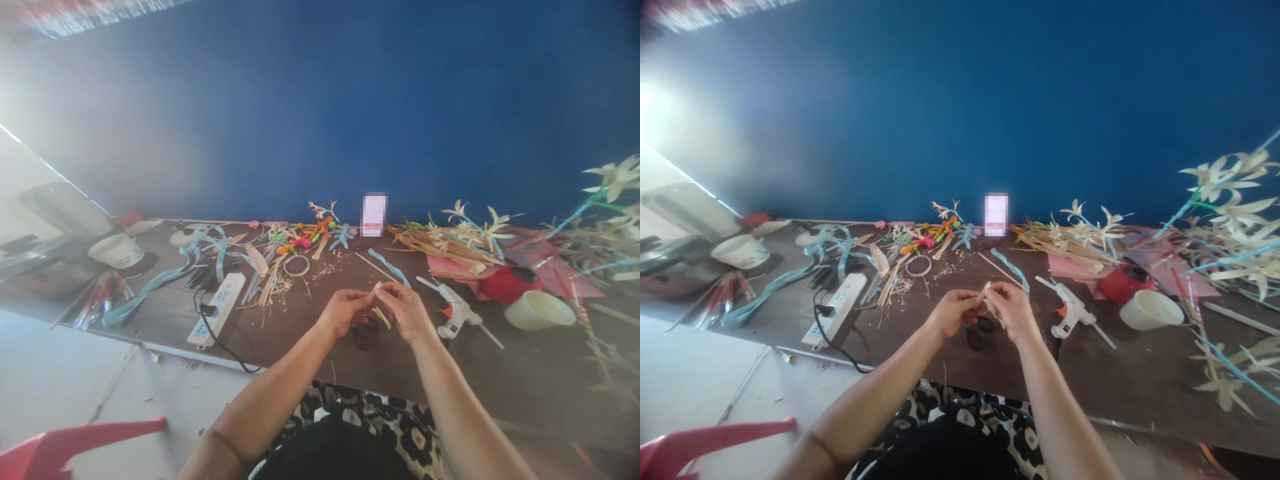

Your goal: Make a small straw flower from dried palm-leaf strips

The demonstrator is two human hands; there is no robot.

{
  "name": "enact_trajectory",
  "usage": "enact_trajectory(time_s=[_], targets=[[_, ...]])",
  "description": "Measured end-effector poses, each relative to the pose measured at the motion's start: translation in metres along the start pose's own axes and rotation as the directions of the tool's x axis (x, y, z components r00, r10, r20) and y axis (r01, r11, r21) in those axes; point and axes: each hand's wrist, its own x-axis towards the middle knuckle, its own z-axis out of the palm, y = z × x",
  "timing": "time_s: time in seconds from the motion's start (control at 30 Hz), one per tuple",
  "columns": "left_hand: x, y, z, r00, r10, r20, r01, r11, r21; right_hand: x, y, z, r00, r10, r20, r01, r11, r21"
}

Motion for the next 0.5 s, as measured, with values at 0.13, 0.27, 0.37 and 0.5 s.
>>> enact_trajectory(time_s=[0.13, 0.27, 0.37, 0.5], targets=[[-0.0005, -0.004, 0.0015, 0.999, 0.047, -0.026, -0.044, 0.996, 0.083, -0.002, 0.0019, 0.0002, 1.0, -0.004, -0.005, 0.004, 1.0, -0.027], [0.0001, -0.0088, 0.0012, 0.997, 0.063, -0.041, -0.056, 0.988, 0.142, -0.0039, 0.0012, 0.0007, 0.999, -0.013, -0.032, 0.011, 0.999, -0.051], [-0.0008, -0.0107, 0.0002, 0.998, 0.055, -0.032, -0.049, 0.985, 0.166, -0.0043, -0.0008, 0.0009, 0.998, -0.028, -0.047, 0.026, 0.998, -0.057], [-0.0038, -0.009, -0.0027, 1.0, 0.012, -0.007, -0.011, 0.993, 0.118, -0.0043, -0.003, -0.0007, 1.0, -0.015, -0.023, 0.015, 1.0, -0.001]])
